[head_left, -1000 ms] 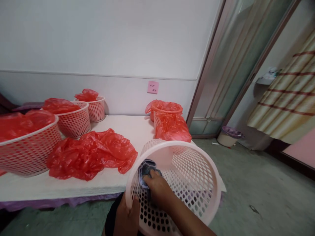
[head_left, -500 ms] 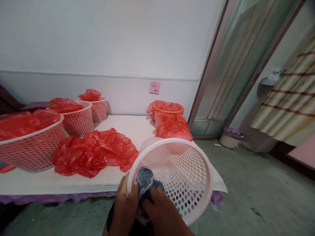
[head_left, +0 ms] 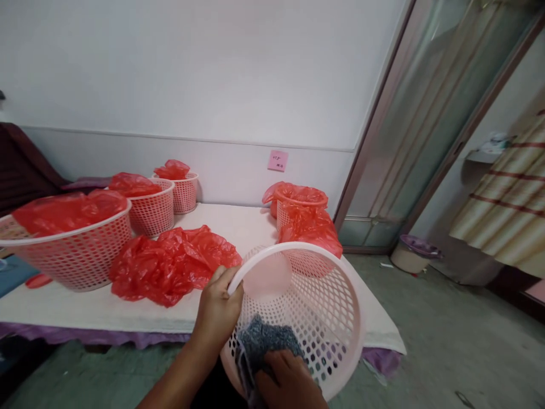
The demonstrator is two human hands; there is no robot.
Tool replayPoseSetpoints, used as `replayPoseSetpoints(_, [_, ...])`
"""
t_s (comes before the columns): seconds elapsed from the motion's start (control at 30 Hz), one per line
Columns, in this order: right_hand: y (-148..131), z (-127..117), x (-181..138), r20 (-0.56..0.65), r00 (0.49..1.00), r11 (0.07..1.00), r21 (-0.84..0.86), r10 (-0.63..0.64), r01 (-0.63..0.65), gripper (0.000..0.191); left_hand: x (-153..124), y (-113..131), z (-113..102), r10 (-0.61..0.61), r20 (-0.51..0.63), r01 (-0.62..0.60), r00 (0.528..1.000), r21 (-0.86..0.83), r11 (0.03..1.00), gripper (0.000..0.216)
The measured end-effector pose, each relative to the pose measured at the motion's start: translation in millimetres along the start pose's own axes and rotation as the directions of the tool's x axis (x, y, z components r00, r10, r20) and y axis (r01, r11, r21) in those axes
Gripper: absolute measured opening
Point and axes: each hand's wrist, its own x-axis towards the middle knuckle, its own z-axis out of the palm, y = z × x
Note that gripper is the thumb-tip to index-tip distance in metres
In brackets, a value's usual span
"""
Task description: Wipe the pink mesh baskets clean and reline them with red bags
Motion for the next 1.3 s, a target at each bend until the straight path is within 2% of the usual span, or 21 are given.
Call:
replayPoseSetpoints(0.07, [-2, 6, -1, -0.122, 0.99, 0.996, -0.065, -0.074, 0.066, 0.008, 6, 2, -1, -0.031, 0.019, 0.031, 0.999, -0.019, 0.999, 0.024])
replayPoseSetpoints(0.13, [2, 7, -1, -0.162, 0.978, 0.986, -0.126, -0.128, 0.108, 0.021, 12, 2, -2, -0.071, 0.031, 0.072, 0.997, -0.046, 0.996, 0.023])
replayPoseSetpoints(0.27, [10, -3, 5, -0.047, 0.997, 0.991, -0.118, -0.065, 0.059, 0.033, 19, 1, 0, -0.133, 0.01, 0.134, 0.991, -0.082, 0.988, 0.023])
replayPoseSetpoints(0.4, [0, -24, 22, 0.079, 0.995, 0.993, 0.088, 0.068, -0.075, 0.04, -3, -7, 11, -0.159, -0.016, 0.156, 0.987, -0.091, 0.983, 0.042])
replayPoseSetpoints(0.53, [-18, -47, 44, 0.062, 0.982, 0.914, 0.358, 0.181, -0.191, 0.042, -55, -26, 31, -0.234, 0.036, 0.237, 0.972, -0.166, 0.957, 0.046])
replayPoseSetpoints(0.63, [-24, -51, 51, 0.096, 0.987, 0.88, 0.449, 0.126, -0.156, 0.039, -83, -41, 35, -0.415, 0.019, 0.404, 0.909, -0.279, 0.871, 0.048])
replayPoseSetpoints(0.7, [-22, -49, 50, 0.143, 0.989, 0.845, 0.526, 0.027, -0.099, 0.049, -89, -47, 30, -0.482, 0.012, 0.464, 0.876, -0.294, 0.836, 0.049])
replayPoseSetpoints(0.8, [-11, -45, 50, 0.199, 0.976, 0.778, 0.626, -0.092, -0.055, 0.055, -86, -49, 21, -0.449, 0.043, 0.44, 0.892, -0.303, 0.845, 0.05])
replayPoseSetpoints(0.9, [1, -42, 55, 0.229, 0.971, 0.823, 0.563, -0.074, -0.071, 0.04, -85, -51, 18, -0.372, 0.077, 0.378, 0.925, -0.289, 0.879, 0.052])
replayPoseSetpoints(0.97, [4, -40, 58, 0.244, 0.969, 0.871, 0.483, -0.034, -0.091, 0.03, -89, -54, 19, -0.383, 0.075, 0.39, 0.921, -0.238, 0.89, 0.053])
replayPoseSetpoints(1.13, [-1, -30, 60, 0.27, 0.963, 0.866, 0.481, 0.002, -0.137, 0.043, -98, -62, 16, -0.424, 0.084, 0.432, 0.902, -0.143, 0.89, 0.047])
replayPoseSetpoints(1.23, [9, -18, 60, 0.321, 0.937, 0.894, 0.365, 0.142, -0.26, 0.038, -99, -60, 15, -0.397, 0.076, 0.403, 0.915, -0.127, 0.906, 0.048])
replayPoseSetpoints(1.3, [26, -10, 62, 0.378, 0.882, 0.887, 0.247, 0.282, -0.389, 0.034, -98, -59, 15, -0.36, 0.1, 0.37, 0.928, -0.115, 0.922, 0.05])
